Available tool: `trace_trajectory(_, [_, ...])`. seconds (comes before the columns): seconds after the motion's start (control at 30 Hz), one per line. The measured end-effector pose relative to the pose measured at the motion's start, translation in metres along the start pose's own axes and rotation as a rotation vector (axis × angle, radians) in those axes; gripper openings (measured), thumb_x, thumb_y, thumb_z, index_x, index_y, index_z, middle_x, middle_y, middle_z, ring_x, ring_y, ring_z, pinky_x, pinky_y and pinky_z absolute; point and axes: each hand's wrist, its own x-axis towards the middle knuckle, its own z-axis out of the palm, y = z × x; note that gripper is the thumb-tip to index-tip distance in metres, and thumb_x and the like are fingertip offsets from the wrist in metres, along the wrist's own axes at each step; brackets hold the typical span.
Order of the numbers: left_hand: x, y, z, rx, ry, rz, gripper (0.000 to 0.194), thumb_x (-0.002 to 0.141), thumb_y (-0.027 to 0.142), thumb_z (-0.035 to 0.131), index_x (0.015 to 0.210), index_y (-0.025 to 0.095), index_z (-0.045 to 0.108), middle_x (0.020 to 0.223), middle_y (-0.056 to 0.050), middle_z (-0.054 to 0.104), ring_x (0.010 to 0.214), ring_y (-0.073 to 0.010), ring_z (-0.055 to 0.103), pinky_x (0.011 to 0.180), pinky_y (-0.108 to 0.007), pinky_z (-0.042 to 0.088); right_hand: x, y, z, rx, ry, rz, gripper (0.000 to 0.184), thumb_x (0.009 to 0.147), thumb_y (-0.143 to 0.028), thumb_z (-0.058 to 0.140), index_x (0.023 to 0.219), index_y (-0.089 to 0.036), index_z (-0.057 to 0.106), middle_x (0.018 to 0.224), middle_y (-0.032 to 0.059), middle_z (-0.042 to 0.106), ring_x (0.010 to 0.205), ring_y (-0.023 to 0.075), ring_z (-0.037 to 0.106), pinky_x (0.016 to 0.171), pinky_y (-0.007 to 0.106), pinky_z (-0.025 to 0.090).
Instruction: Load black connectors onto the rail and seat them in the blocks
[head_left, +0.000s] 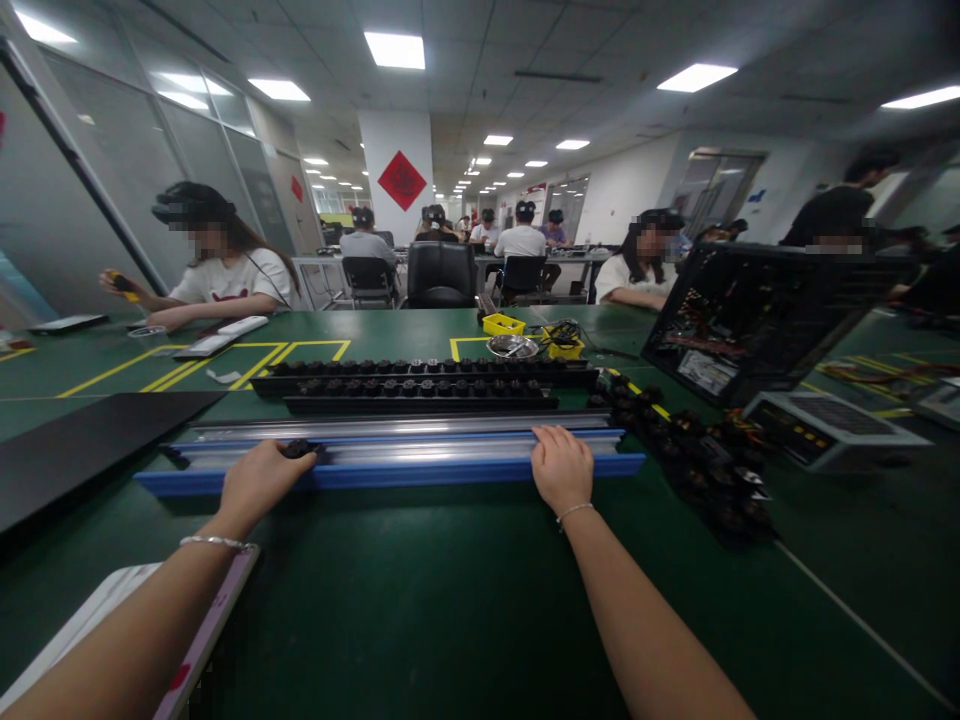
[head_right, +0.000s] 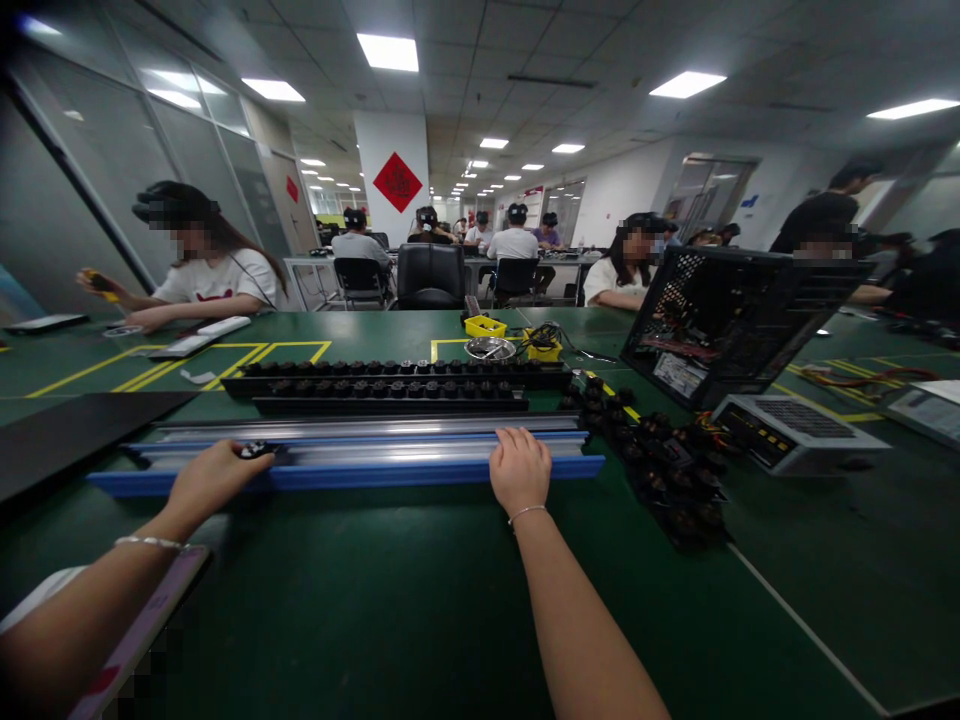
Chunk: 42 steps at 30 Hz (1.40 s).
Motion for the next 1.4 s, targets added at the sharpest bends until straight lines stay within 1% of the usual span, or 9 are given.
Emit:
trace_trajectory(0.2, [-0.003,0.008,0.002,0.000,-0.010,0.030,0.050,0.065,0.064,0.045,0.078,0.019,0.063,0.081,-0.014,0.068,0.083,-0.0331,0.062,0.063,-0.037,0.042,0.001,0.000,0.000,-0.015,-0.003,-0.010,0.037,0.084,-0.022,0.038,0.112,-0.021,0.061,0.117,0.0048,0.061,0.114,0.0214,0.047,0.096,0.036,0.026])
trace_trajectory(0.37, [-0.004,0.013,0.007,-0.010,0.001,0.022,0.051,0.063,0.064,0.048,0.080,0.018,0.063,0.081,-0.013,0.068,0.082,-0.0327,0.062,0.063,-0.036,0.043,0.000,0.000,-0.001,-0.005,-0.001,-0.005,0.037,0.084,-0.022,0.037,0.112,-0.021,0.061,0.117,0.0039,0.061,0.114,0.0214,0.047,0.096,0.036,0.025])
trace_trajectory(0.63, [-0.002,0.014,0.009,-0.006,0.019,0.023,0.053,0.062,0.064,0.048,0.081,0.017,0.064,0.082,-0.013,0.068,0.080,-0.0312,0.062,0.062,-0.036,0.043,0.001,0.001,0.001,0.001,-0.003,0.002,0.037,0.084,-0.022,0.036,0.112,-0.021,0.061,0.117,0.0039,0.061,0.115,0.0213,0.046,0.097,0.037,0.025])
trace_trajectory(0.8, [-0.005,0.017,0.008,-0.015,0.020,0.021,0.052,0.061,0.064,0.049,0.079,0.018,0.064,0.078,-0.012,0.068,0.077,-0.0307,0.063,0.061,-0.036,0.043,0.001,0.000,0.001,-0.006,-0.003,-0.003,0.038,0.084,-0.022,0.036,0.112,-0.021,0.061,0.117,0.0044,0.061,0.115,0.0216,0.046,0.097,0.037,0.026])
trace_trajectory(1.0, [-0.009,0.021,0.008,-0.014,0.036,0.022,0.048,0.062,0.063,0.049,0.075,0.019,0.063,0.076,-0.011,0.068,0.078,-0.0308,0.063,0.062,-0.035,0.043,0.001,0.000,0.000,-0.001,0.002,-0.003,0.038,0.085,-0.023,0.035,0.112,-0.022,0.061,0.116,0.0046,0.062,0.114,0.0216,0.047,0.096,0.037,0.026])
trace_trajectory(1.2, [-0.013,0.027,0.010,-0.005,0.042,0.025,0.048,0.064,0.063,0.048,0.078,0.019,0.062,0.080,-0.012,0.068,0.079,-0.0311,0.063,0.062,-0.035,0.043,0.001,0.001,0.002,0.002,0.008,-0.001,0.037,0.084,-0.022,0.036,0.111,-0.021,0.061,0.116,0.0036,0.062,0.113,0.0215,0.047,0.096,0.037,0.026])
trace_trajectory(1.4, [-0.013,0.027,0.010,-0.005,0.045,0.012,0.052,0.064,0.063,0.047,0.084,0.018,0.061,0.084,-0.014,0.068,0.081,-0.0316,0.063,0.063,-0.036,0.043,0.001,0.001,0.002,0.002,0.005,-0.003,0.037,0.084,-0.022,0.036,0.111,-0.021,0.062,0.116,0.0043,0.062,0.114,0.0214,0.047,0.096,0.036,0.026])
